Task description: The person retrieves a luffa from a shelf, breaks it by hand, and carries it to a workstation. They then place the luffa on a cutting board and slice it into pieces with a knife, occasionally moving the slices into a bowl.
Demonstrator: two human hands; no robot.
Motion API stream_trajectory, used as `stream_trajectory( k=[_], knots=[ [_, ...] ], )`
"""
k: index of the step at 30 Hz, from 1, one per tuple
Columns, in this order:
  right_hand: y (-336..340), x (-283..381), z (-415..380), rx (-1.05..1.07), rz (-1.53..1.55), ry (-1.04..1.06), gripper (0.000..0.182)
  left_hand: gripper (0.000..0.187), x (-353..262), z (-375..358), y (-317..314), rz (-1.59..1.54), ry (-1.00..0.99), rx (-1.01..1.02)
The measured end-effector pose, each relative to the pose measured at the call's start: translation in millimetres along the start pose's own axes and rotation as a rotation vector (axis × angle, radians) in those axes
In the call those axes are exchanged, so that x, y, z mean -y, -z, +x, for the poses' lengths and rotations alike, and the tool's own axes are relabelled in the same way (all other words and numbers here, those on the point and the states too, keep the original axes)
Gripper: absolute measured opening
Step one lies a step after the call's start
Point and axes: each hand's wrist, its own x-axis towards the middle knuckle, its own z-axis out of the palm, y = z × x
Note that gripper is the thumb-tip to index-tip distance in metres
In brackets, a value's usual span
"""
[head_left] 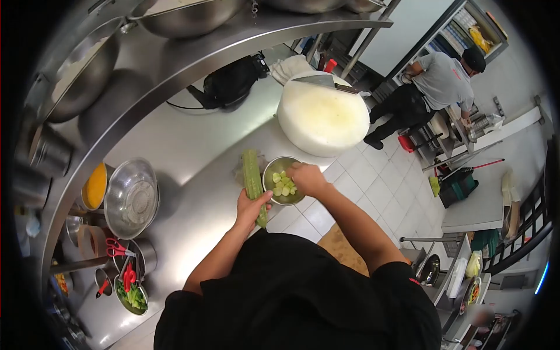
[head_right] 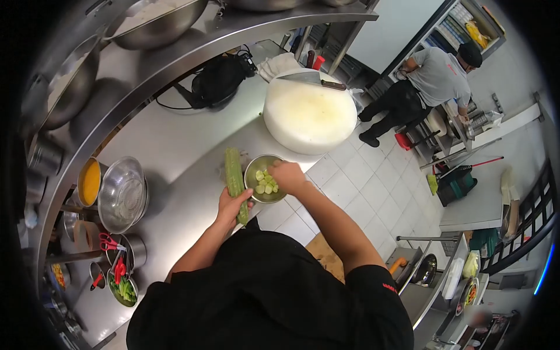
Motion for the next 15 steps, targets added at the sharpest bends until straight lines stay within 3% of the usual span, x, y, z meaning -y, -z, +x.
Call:
stream_trajectory(
  k=[2, 4, 6, 9, 12, 13, 15],
  knots=[
    [-28.9, 4.4, 11.2, -0.005, -0.047, 0.014, 0.022, 0.051, -0.6, 25.0, -17.7, 0.070, -0.035, -0.017],
    [-42.2, 2.2, 20.5, -0.002, -0.045, -0.039, 0.025, 0.054, 0.9, 46.9, -27.7, 0.192, -0.102, -0.192],
    [-27.1, -3.6, 28.0, 0.073, -0.018, -0.044, 0.028, 0.058, 28.1, 79.4, -24.0, 0.210, -0.220, -0.322],
    [-1.2, -12.9, 35.5, 0.146, -0.037, -0.004, 0.028, 0.058, 11.9, 82.3, -32.6, 0.177, -0.215, -0.348],
    [13.3, -31.7, 46.3, -0.001, 0.012, -0.032, 0.025, 0.058, 0.5, 94.7, -34.9, 0.148, -0.271, -0.410],
    [47.4, -34.7, 47.1, -0.050, 0.128, -0.138, 0.019, 0.058, -4.7, 98.2, -35.8, 0.122, -0.302, -0.442],
    [75.5, -70.2, 46.8, -0.268, 0.262, -0.152, 0.015, 0.058, -9.4, 110.2, -32.2, 0.108, -0.340, -0.488]
  ],
)
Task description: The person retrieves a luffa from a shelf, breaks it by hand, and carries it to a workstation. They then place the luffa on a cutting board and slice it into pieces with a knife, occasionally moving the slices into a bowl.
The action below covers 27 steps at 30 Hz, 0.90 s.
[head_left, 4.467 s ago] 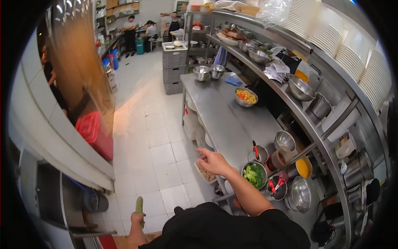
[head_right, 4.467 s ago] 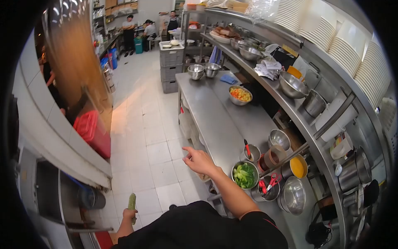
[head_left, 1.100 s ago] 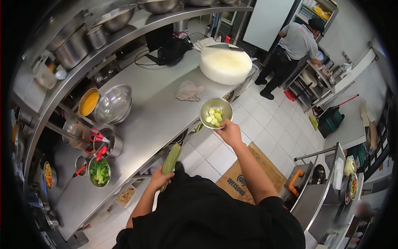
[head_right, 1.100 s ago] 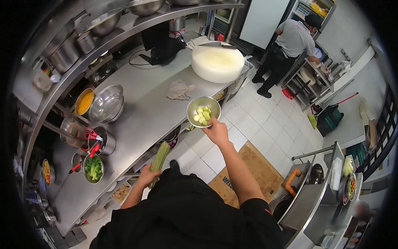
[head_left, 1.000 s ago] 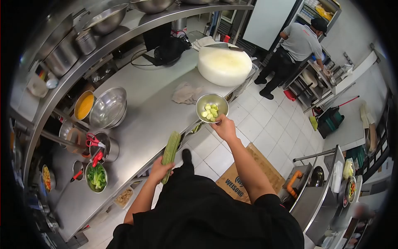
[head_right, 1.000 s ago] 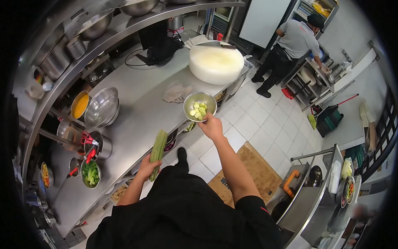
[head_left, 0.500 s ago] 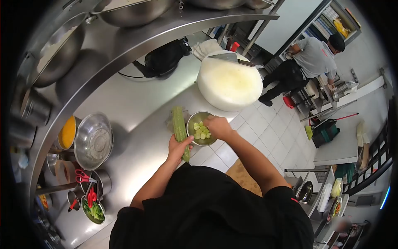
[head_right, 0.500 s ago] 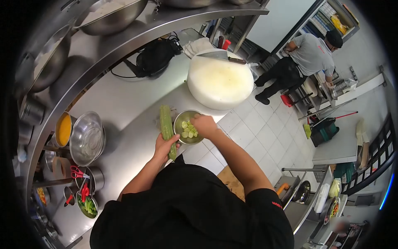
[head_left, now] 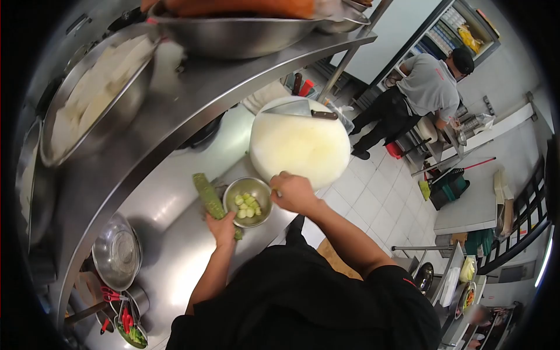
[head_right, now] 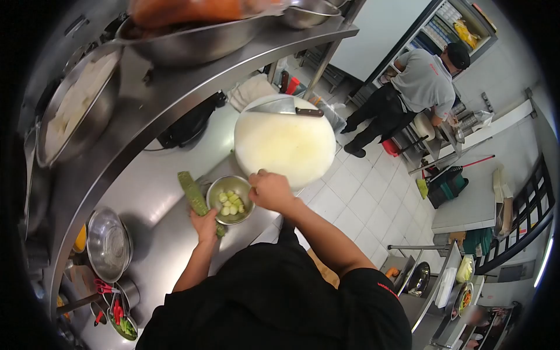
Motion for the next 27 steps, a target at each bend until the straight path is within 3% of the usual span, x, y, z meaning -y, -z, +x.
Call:
stream_trajectory(
  k=[3, 5, 7, 9, 10, 12, 13, 14, 15, 17, 20, 23, 26, 27],
  knots=[
    [42.0, -74.9, 17.9, -0.272, 0.194, -0.075, 0.016, 0.054, 6.4, 19.0, 1.5, 0.033, -0.024, -0.046],
    [83.0, -125.8, 32.6, -0.274, 0.224, -0.312, 0.021, 0.052, 0.0, 21.5, 2.4, 0.053, -0.047, -0.082],
    [102.6, -193.8, 51.2, -0.418, 0.274, -0.372, 0.021, 0.054, -10.9, 16.5, 0.9, 0.103, -0.178, -0.125],
    [117.1, -256.5, 76.9, -0.363, 0.291, -0.457, 0.022, 0.055, -4.6, 14.7, -0.8, 0.136, -0.288, -0.334],
    [126.5, -274.2, 85.2, -0.213, 0.042, -0.459, 0.034, 0.052, -10.4, 2.7, -9.7, 0.112, -0.245, -0.435],
    [112.0, -307.3, 98.5, -0.221, -0.019, -0.176, 0.047, 0.046, -39.7, -23.9, -28.5, 0.066, -0.158, -0.636],
    [99.8, -318.6, 101.7, -0.223, -0.042, -0.044, 0.055, 0.045, -48.4, -32.3, -43.5, 0.060, -0.226, -0.664],
    [89.0, -325.5, 104.7, -0.048, -0.080, 0.021, 0.067, 0.043, -56.6, -44.6, -61.3, 0.062, -0.288, -0.687],
    [72.2, -329.8, 102.9, -0.107, -0.104, 0.175, 0.066, 0.042, -62.9, -56.2, -78.1, 0.067, -0.348, -0.704],
    [51.0, -328.7, 101.9, -0.129, -0.127, 0.236, 0.065, 0.043, -73.5, -68.2, -113.3, 0.072, -0.310, -0.563],
    [63.1, -327.2, 93.3, 0.026, -0.071, 0.280, 0.063, 0.039, -93.1, -84.2, -170.1, 0.193, -0.273, -0.349],
    [96.0, -332.6, 60.9, 0.199, 0.004, 0.179, 0.062, 0.046, -106.8, -88.6, -218.7, 0.463, -0.309, -0.207],
    [131.9, -367.9, 20.0, 0.052, 0.294, 0.072, 0.055, 0.063, -120.0, -87.0, -250.2, 0.773, -0.283, -0.145],
    [156.2, -373.1, 5.7, 0.086, 0.364, -0.134, 0.051, 0.063, -115.9, -81.2, -252.5, 0.884, -0.374, -0.133]
  ],
)
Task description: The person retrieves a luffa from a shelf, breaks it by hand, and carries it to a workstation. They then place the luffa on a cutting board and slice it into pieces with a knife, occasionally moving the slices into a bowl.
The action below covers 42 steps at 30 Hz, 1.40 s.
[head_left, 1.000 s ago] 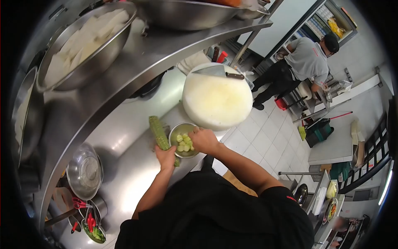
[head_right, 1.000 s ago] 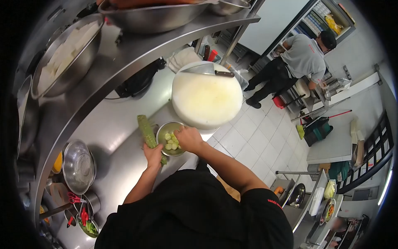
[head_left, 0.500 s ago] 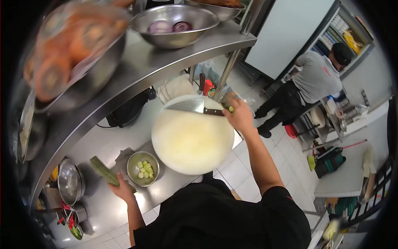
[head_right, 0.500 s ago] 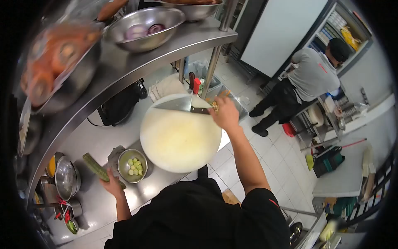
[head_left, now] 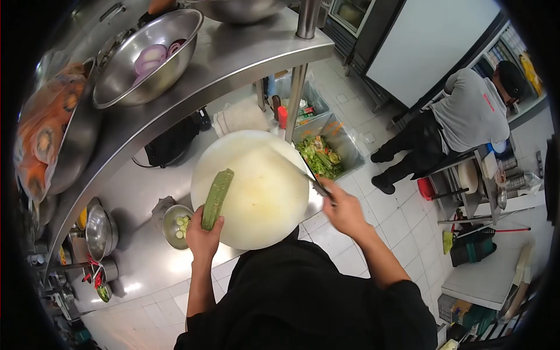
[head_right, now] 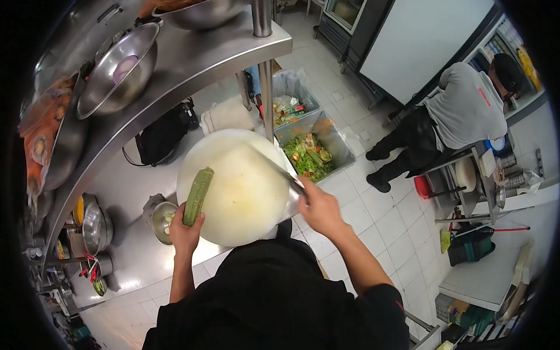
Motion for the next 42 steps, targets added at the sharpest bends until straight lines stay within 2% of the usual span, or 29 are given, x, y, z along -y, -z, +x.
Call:
stream_trajectory(
  k=[1, 2, 5, 9, 12, 19, 25, 28, 29, 32, 33, 36, 39, 42],
  knots=[
    [23.9, 7.8, -12.7, 0.002, 0.075, -0.209, 0.047, 0.064, 7.8, 3.5, -8.4, 0.104, -0.098, -0.006],
    [36.0, 4.5, -21.2, -0.015, 0.093, -0.255, 0.046, 0.064, 9.0, 5.5, -12.9, 0.206, -0.199, -0.011],
    [51.9, -3.8, -36.1, -0.097, 0.122, -0.358, 0.041, 0.065, 3.3, 11.9, -23.4, 0.281, -0.233, 0.030],
    [44.9, -14.4, -26.4, 0.028, 0.076, -0.449, 0.039, 0.064, 7.6, 23.2, -31.9, 0.281, -0.313, -0.003],
    [33.9, -17.0, -19.8, 0.105, -0.029, -0.382, 0.040, 0.063, -1.2, 24.5, -28.7, 0.264, -0.246, 0.057],
    [17.7, -18.7, 2.6, 0.085, -0.216, -0.314, 0.038, 0.063, -0.8, 21.4, -29.3, 0.255, -0.223, 0.029],
    [-5.0, -40.5, 77.2, 0.151, -0.339, -0.125, 0.034, 0.062, 1.5, 18.3, -31.4, 0.278, -0.234, -0.027],
    [-13.9, -32.4, 136.9, 0.440, -0.204, -0.357, 0.036, 0.062, 1.0, 16.8, -30.8, 0.276, -0.240, -0.041],
    [-25.1, -55.4, 159.4, 0.546, -0.106, -0.337, 0.038, 0.062, 1.5, 16.9, -31.0, 0.273, -0.237, -0.040],
    [-13.2, -37.7, 209.3, 0.554, -0.046, -0.388, 0.042, 0.061, -3.7, 15.9, -27.7, 0.281, -0.227, -0.038],
    [-17.7, -39.5, 230.7, 0.440, -0.117, -0.306, 0.045, 0.060, -5.8, 15.6, -26.7, 0.286, -0.223, -0.037],
    [-18.3, -5.2, 276.9, 0.198, -0.014, -0.156, 0.048, 0.060, -2.5, 14.4, -28.4, 0.279, -0.228, -0.052],
    [-48.0, 12.8, 314.6, 0.241, -0.038, -0.244, 0.056, 0.060, -2.6, 13.0, -29.1, 0.271, -0.220, -0.055],
    [-82.6, -15.9, 335.9, 0.274, -0.269, -0.028, 0.049, 0.060, -4.3, 13.0, -27.7, 0.268, -0.212, -0.052]
  ],
)
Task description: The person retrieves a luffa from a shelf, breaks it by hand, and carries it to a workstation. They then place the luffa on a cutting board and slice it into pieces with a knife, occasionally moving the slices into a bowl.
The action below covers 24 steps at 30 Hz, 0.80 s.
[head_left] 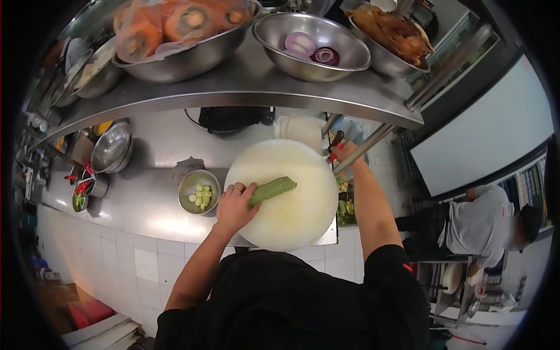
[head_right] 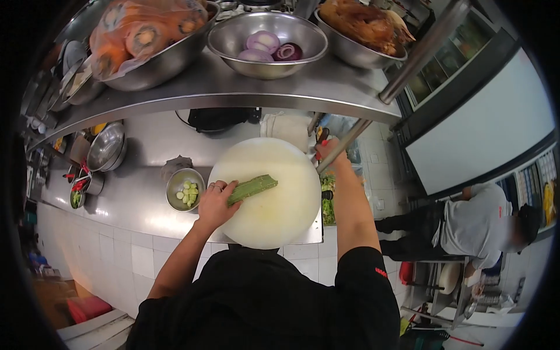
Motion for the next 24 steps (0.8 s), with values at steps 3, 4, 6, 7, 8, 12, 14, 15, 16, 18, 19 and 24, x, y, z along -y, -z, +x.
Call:
stream_trajectory(
  k=[3, 4, 6, 7, 8, 12, 14, 15, 16, 18, 19, 24],
  knots=[
    [10.5, -5.9, 8.7, -0.121, -0.043, 0.004, 0.038, 0.061, 1.1, -1.2, 2.2, -0.009, -0.004, -0.003],
    [25.7, -3.2, -1.8, -0.150, -0.030, -0.005, 0.036, 0.061, 0.5, -0.7, 4.2, -0.007, -0.011, -0.005],
    [68.6, 3.6, -46.1, -0.351, -0.045, 0.220, 0.035, 0.062, -1.2, 0.8, 5.5, -0.009, -0.020, -0.003],
    [97.6, 14.2, -74.9, -0.382, -0.028, 0.267, 0.037, 0.061, -0.3, 1.8, 5.7, -0.011, -0.022, 0.001],
    [120.9, 16.3, -95.6, -0.398, -0.036, 0.169, 0.036, 0.061, 0.4, 1.7, 5.4, -0.014, -0.026, 0.008],
    [188.5, 26.5, -220.1, -0.516, 0.156, 0.001, 0.035, 0.059, 1.5, 4.1, 3.1, -0.051, -0.030, 0.002],
    [190.8, 10.9, -282.3, -0.663, 0.293, -0.013, 0.030, 0.058, 2.9, 5.9, 3.9, -0.053, -0.018, 0.029],
    [187.0, 8.1, -315.0, -0.704, 0.438, 0.010, 0.027, 0.057, 4.1, 7.4, 4.9, -0.058, -0.022, 0.031],
    [179.7, 2.7, -343.0, -0.761, 0.500, 0.020, 0.025, 0.056, 5.0, 8.5, 5.4, -0.065, -0.024, 0.033],
    [154.8, -13.9, -392.5, -0.844, 0.611, -0.008, 0.026, 0.054, 5.5, 9.2, 3.1, -0.073, -0.035, 0.018],
    [139.0, -18.7, -411.6, -0.866, 0.661, -0.007, 0.026, 0.052, 5.7, 9.0, 2.2, -0.075, -0.042, 0.002],
    [33.1, -2.6, -425.8, -0.849, 0.922, -0.057, 0.026, 0.046, 19.0, 12.1, -2.0, -0.124, -0.121, -0.006]
  ],
)
